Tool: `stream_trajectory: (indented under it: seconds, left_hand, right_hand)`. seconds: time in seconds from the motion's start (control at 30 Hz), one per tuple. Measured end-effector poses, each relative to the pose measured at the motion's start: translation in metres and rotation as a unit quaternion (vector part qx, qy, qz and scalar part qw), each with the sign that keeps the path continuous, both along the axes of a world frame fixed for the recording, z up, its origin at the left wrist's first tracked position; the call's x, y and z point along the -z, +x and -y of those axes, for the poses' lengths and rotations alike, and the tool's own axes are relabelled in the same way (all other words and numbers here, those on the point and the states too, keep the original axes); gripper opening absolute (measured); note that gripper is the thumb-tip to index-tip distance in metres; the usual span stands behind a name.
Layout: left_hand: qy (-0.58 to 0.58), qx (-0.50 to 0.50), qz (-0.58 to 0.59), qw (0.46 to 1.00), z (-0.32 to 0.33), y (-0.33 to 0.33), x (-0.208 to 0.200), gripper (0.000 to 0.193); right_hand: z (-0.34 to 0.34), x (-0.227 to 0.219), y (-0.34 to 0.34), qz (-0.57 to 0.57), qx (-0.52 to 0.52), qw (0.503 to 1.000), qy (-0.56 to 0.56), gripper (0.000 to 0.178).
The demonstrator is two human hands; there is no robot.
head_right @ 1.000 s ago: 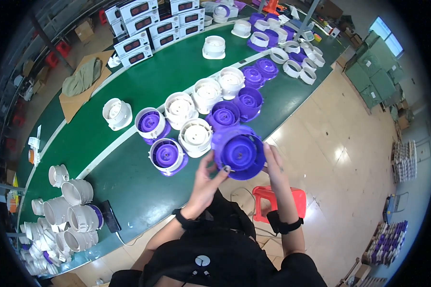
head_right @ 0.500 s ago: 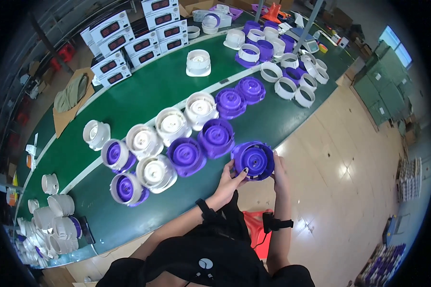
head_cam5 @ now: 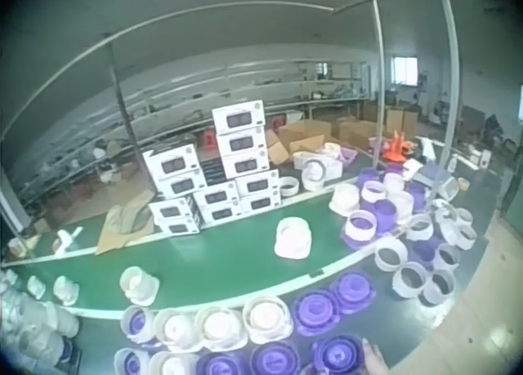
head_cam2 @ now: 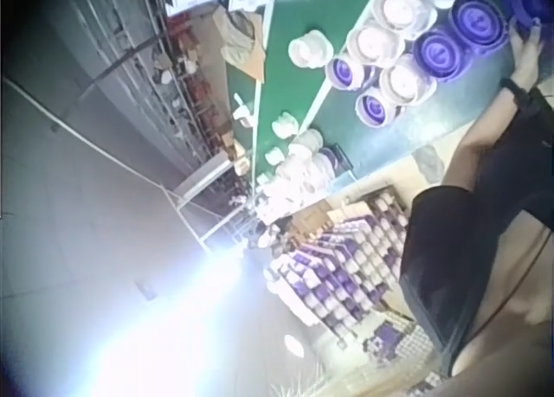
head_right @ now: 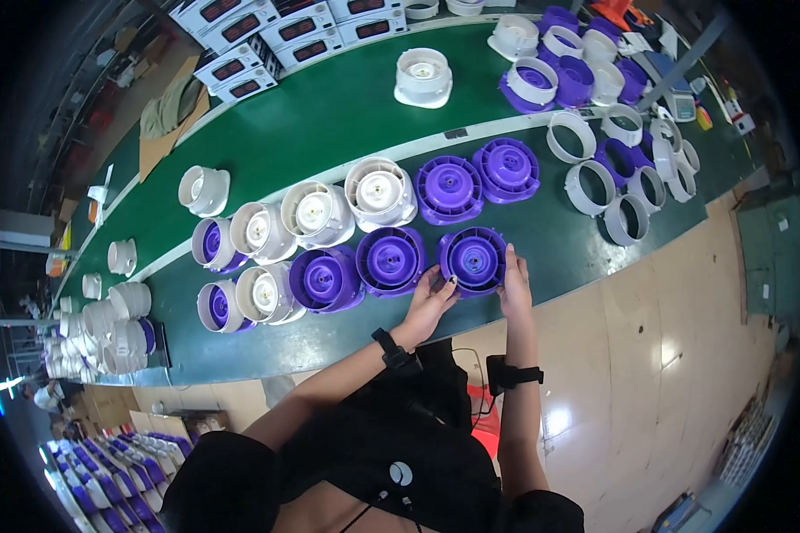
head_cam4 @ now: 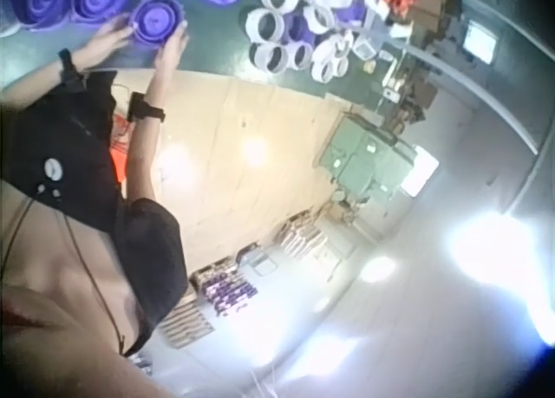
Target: Assembling plastic fan or housing components into complete units and stacking them on trays.
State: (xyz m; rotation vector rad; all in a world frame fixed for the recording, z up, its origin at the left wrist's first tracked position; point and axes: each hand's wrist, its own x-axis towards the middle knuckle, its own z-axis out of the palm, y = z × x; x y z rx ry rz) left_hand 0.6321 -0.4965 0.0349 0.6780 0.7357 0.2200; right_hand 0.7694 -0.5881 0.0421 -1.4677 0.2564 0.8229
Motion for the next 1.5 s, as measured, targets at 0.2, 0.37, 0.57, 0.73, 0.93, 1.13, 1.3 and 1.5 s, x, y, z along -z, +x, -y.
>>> stream_trajectory:
  seconds: [0.2,0.37,0.57,0.73,0.93,1.13,1.3,1.5]
  left_hand:
    - [-0.015,0.151,-0.009,0.988,-0.022,-0.037,-0.005,0.046]
    - [0.029,0.3,0.029,0.953,-0.084,-0.095,-0.071,0.039]
    - [0.135,0.208,0.057,0.967,-0.192,-0.2,-0.182,0.041]
    - [0.022,0.005,0.069,0.997,-0.313,-0.312,-0.263,0.047]
    - [0.194,-0.098,-0.006,0.976,-0.495,-0.339,-0.297,0.042]
    - [0.139,0.015,-0.126,0.982,-0.59,-0.326,-0.127,0.052]
    - [0.122,0.074,-0.214,0.966,-0.589,-0.264,-0.035,0.055]
    - [0.075,0.088,-0.144,0.983,-0.597,-0.248,-0.015,0.052]
  right_hand:
    - [-0.031,0.008,-0.003,-0.007,0.021,1.0,0.022,0.053]
    - [-0.034,0.029,0.008,0.001,-0.043,0.996,0.081,0.042]
    - [-0.018,0.007,0.012,0.24,-0.029,0.96,-0.144,0.047]
    - [-0.12,-0.185,-0.065,0.027,-0.095,0.979,0.177,0.048]
    - [-0.29,-0.243,-0.118,-0.057,-0.325,0.934,0.135,0.045]
    - [-0.498,-0.111,-0.17,-0.092,-0.38,0.92,-0.017,0.095]
    - [-0.579,-0.035,-0.197,-0.146,-0.328,0.931,-0.063,0.063]
    - [-0.579,-0.023,-0.206,-0.165,-0.329,0.93,0.009,0.05]
